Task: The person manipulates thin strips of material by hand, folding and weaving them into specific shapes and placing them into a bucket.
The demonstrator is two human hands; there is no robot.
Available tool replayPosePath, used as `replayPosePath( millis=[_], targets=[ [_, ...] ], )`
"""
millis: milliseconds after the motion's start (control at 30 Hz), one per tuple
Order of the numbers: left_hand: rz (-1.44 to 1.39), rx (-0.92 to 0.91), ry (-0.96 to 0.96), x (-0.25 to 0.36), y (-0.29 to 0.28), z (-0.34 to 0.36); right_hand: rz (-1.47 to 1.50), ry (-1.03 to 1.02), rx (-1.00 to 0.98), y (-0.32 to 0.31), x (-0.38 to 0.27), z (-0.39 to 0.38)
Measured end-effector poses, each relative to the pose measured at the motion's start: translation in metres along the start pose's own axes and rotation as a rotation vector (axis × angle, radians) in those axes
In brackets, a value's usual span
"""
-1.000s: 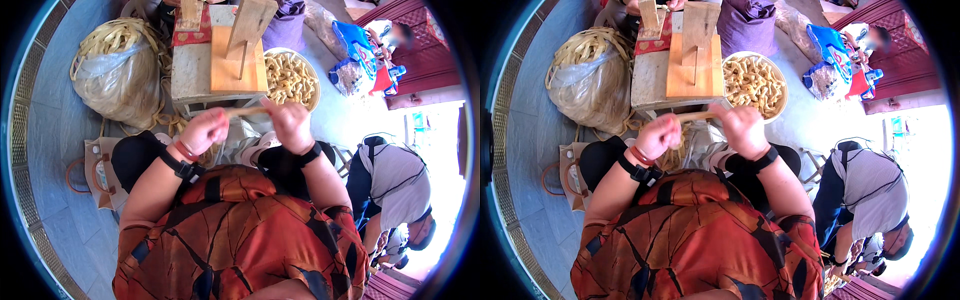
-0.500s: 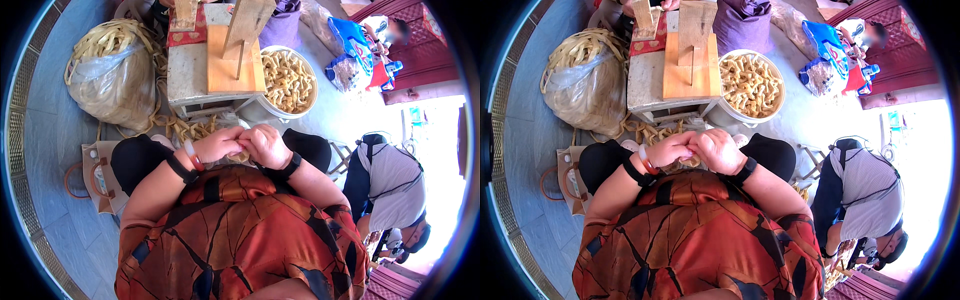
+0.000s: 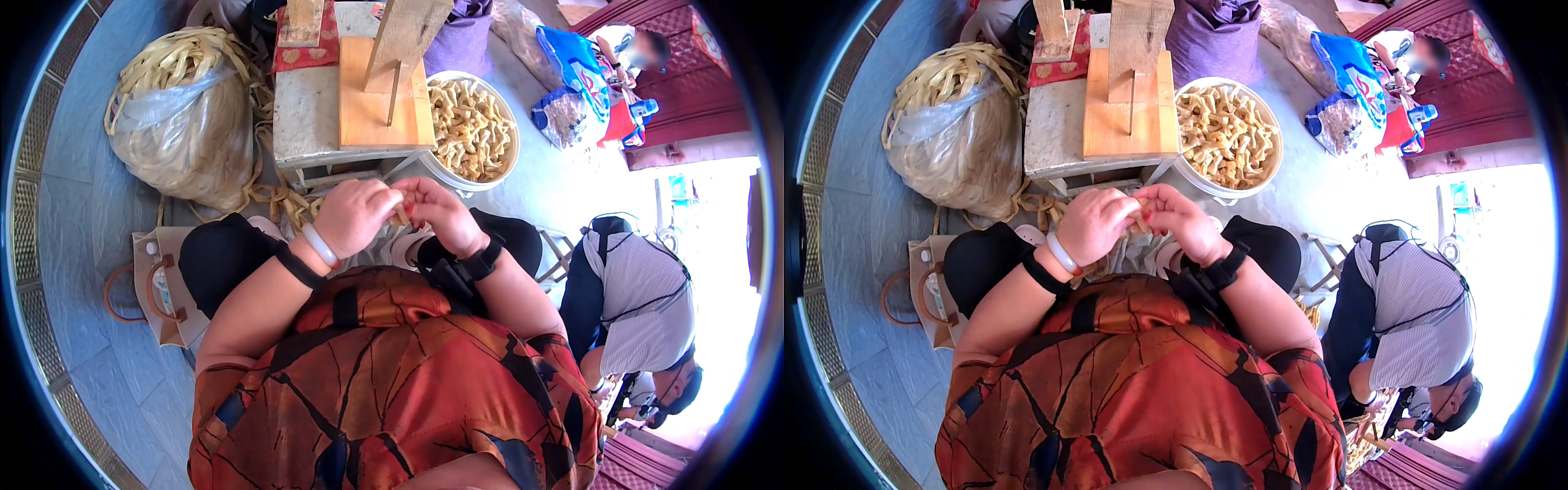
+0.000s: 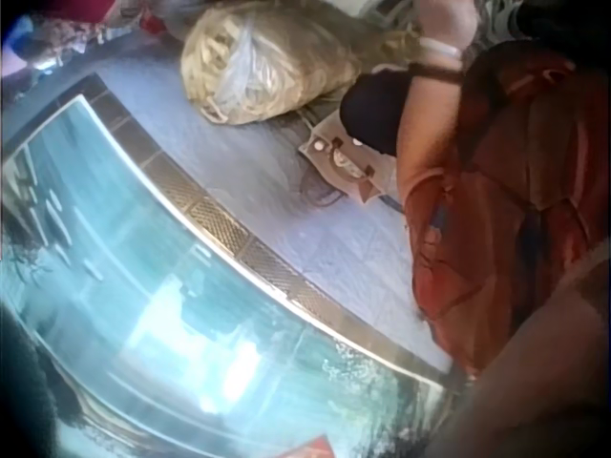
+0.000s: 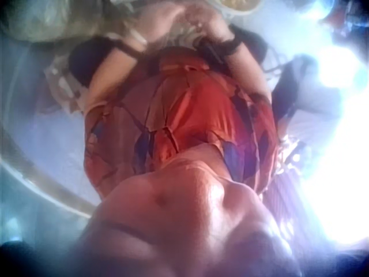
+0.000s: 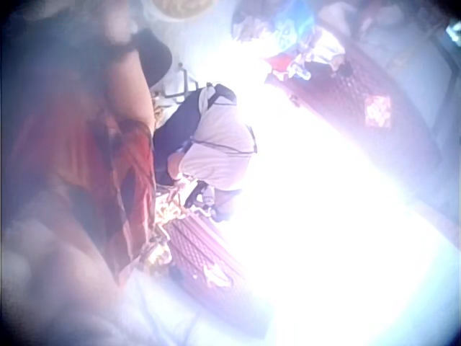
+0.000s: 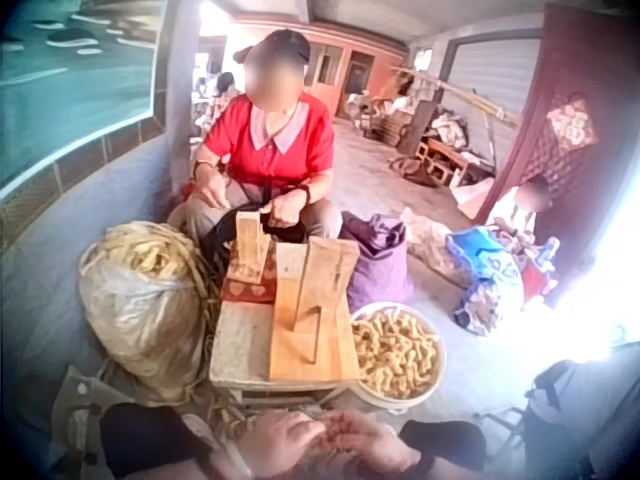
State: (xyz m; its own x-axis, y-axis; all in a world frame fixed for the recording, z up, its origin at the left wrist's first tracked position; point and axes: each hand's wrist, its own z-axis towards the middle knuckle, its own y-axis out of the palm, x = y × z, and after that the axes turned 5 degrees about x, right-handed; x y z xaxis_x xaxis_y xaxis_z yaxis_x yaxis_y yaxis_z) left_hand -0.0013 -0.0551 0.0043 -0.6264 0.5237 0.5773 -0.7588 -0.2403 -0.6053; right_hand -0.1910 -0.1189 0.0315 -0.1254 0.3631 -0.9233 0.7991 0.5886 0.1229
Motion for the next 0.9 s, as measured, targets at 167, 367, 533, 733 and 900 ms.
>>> replayPosePath(
  millis=[167,367,533,733,900],
  targets=[
    [-0.556,0.085,-0.395,-0.012,0.013,-0.011,-0.767,-0.624,0.22,0.014,0.0,0.002],
    [-1.354,0.084,-0.726,-0.011,0.007,-0.017,-0.579,-0.569,0.148,0.01,-0.001,-0.001],
    [-1.101,0.133,-0.62,-0.012,0.013,-0.015,-0.564,-0.431,0.054,0.01,-0.005,0.003],
    [-1.06,0.083,-0.789,0.0,-0.005,-0.009,-0.707,-0.486,0.049,0.015,-0.014,0.003],
    [-0.594,0.335,-0.663,-0.013,-0.014,0.005,-0.548,-0.177,-0.11,0.03,-0.042,-0.021]
  ],
)
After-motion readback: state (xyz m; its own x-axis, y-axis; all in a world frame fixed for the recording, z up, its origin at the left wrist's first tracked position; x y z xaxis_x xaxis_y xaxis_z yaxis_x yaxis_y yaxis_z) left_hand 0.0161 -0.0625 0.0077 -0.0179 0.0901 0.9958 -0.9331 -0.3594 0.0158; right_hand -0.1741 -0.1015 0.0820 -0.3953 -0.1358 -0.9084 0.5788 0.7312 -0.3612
